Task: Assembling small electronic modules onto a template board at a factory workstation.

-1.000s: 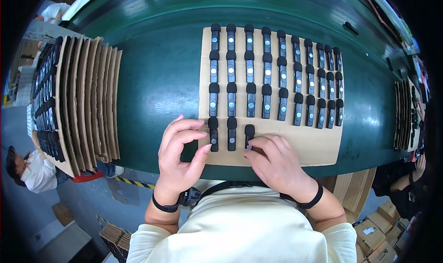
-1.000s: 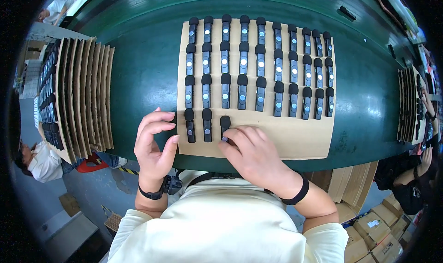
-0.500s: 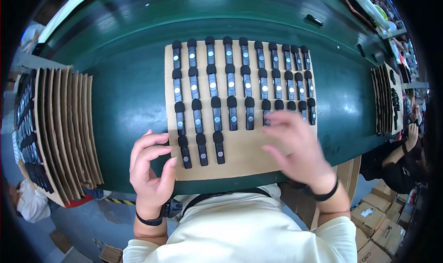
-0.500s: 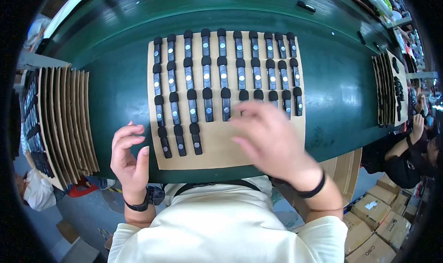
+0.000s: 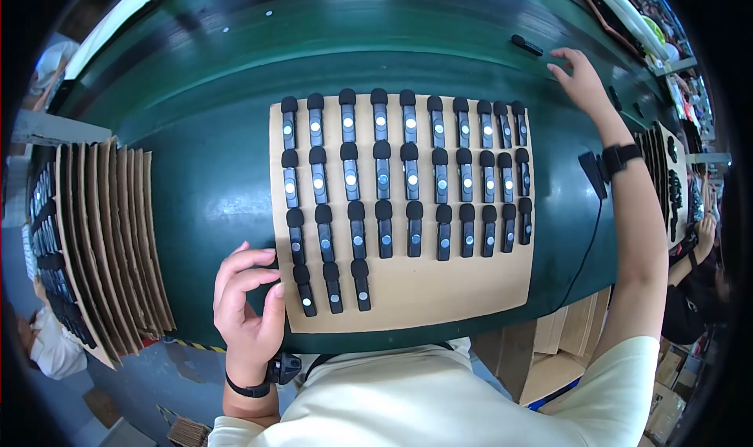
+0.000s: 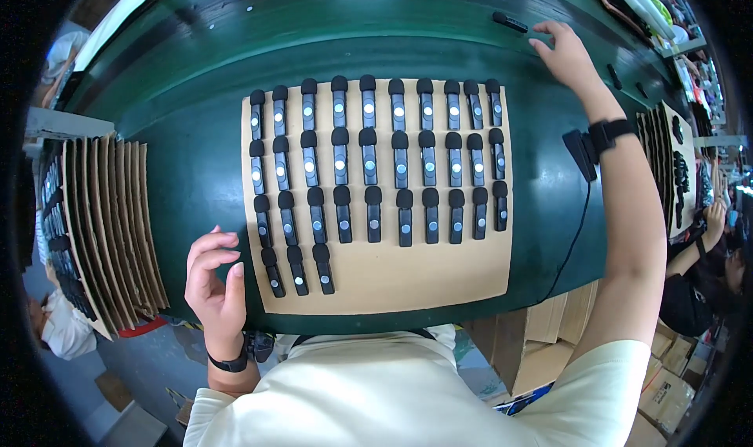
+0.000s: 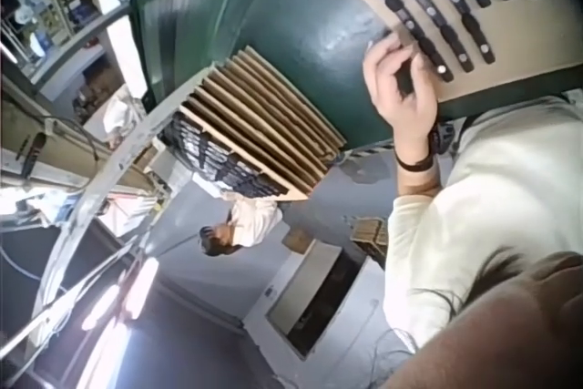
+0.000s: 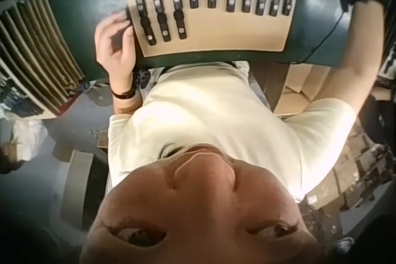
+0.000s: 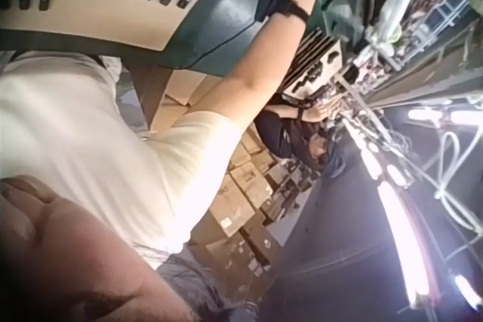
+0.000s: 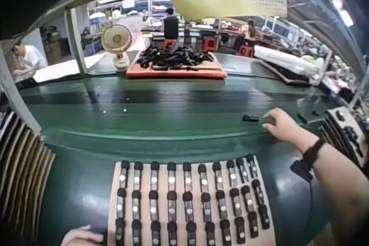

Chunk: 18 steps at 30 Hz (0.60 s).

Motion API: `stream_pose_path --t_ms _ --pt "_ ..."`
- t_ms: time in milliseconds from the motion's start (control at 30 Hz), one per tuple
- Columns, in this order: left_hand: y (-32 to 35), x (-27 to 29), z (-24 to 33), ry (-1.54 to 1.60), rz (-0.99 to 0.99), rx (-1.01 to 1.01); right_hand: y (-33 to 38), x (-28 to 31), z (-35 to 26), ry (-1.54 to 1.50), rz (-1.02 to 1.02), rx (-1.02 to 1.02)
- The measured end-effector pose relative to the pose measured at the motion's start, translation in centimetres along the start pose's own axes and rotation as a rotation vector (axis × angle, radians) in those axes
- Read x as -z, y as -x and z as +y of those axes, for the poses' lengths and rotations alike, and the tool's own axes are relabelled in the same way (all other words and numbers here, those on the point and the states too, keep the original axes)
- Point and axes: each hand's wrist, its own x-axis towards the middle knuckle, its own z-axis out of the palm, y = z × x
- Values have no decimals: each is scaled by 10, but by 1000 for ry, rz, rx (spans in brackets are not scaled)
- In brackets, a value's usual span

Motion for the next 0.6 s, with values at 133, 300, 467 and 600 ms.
stream_pose_path --t_ms 133,300,467,600 --pt "0 0 3 -35 5 21 -38 -22 7 -99 -2 -75" --pt "-3 -1 6 -35 -3 12 -49 -29 16 -160 -198 -96" --pt "-3 -2 8 -24 -8 -10 -11 11 -41 -671 -113 -62" --pt "-4 -5 12 21 -20 -33 69 57 -116 -863 -165 -169"
